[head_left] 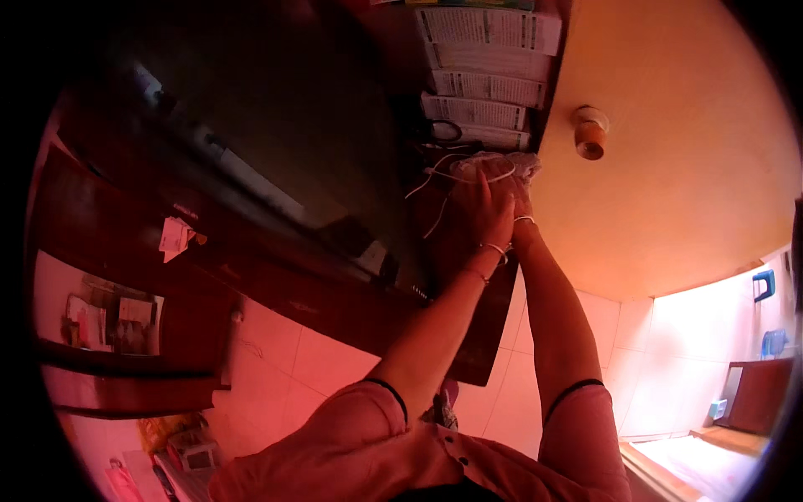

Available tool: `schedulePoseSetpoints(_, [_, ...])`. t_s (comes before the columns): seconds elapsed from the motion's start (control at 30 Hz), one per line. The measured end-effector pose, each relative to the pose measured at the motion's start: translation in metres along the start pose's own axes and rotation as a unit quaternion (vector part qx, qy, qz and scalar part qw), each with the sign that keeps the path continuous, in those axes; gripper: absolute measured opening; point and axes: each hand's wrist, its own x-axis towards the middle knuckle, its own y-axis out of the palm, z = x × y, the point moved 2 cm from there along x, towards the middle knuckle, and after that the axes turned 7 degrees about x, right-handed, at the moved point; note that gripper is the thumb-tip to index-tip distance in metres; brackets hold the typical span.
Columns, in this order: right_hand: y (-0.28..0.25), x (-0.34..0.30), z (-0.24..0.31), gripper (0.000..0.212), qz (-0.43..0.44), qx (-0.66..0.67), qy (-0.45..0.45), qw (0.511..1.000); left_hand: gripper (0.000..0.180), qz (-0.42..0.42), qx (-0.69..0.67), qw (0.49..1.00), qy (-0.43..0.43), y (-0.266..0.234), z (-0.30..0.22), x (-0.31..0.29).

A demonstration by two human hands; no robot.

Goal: The person cleans a mirror and a wooden cabinet with a cloth, wiping the glass surface and the wooden panels.

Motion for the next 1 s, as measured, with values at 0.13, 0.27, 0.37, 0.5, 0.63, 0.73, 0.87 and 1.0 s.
schedulePoseSetpoints(0.13, [0.002, 0.02, -0.011, 0.047, 0.02, -0.035, -0.013, 0.999, 0.062, -0.048, -0.069, 0.992, -0.089, 0.009, -0.007, 0.01])
schedulePoseSetpoints(0.27, [0.034, 0.015, -0.036, 0.047, 0.125, -0.071, 0.03, 0.989, 0.05, 0.001, -0.151, 0.981, -0.121, 0.008, 0.001, 0.001])
schedulePoseSetpoints(0.37, [0.049, -0.014, -0.051, 0.05, 0.069, -0.021, -0.004, 0.997, 0.048, -0.022, -0.159, 0.986, -0.053, -0.004, 0.0, -0.024])
schedulePoseSetpoints(0.5, [0.014, -0.092, -0.013, 0.05, -0.024, 0.084, -0.048, 0.995, 0.046, -0.013, -0.036, 0.998, 0.053, -0.047, -0.007, -0.089])
schedulePoseSetpoints(0.63, [-0.007, -0.156, 0.057, 0.057, -0.044, 0.054, -0.104, 0.992, 0.047, -0.069, -0.057, 0.99, 0.106, -0.097, -0.001, -0.153])
schedulePoseSetpoints(0.73, [-0.011, -0.204, 0.097, 0.059, 0.0, 0.04, -0.102, 0.994, 0.049, 0.039, -0.055, 0.989, 0.132, -0.149, 0.008, -0.197])
schedulePoseSetpoints(0.87, [-0.045, -0.247, 0.172, 0.056, 0.05, 0.061, 0.092, 0.993, 0.06, 0.082, -0.078, 0.974, 0.196, -0.228, 0.026, -0.234])
schedulePoseSetpoints(1.0, [-0.021, -0.213, 0.283, 0.058, 0.013, 0.067, -0.024, 0.997, 0.064, 0.048, -0.193, 0.977, 0.072, -0.253, 0.104, -0.267])
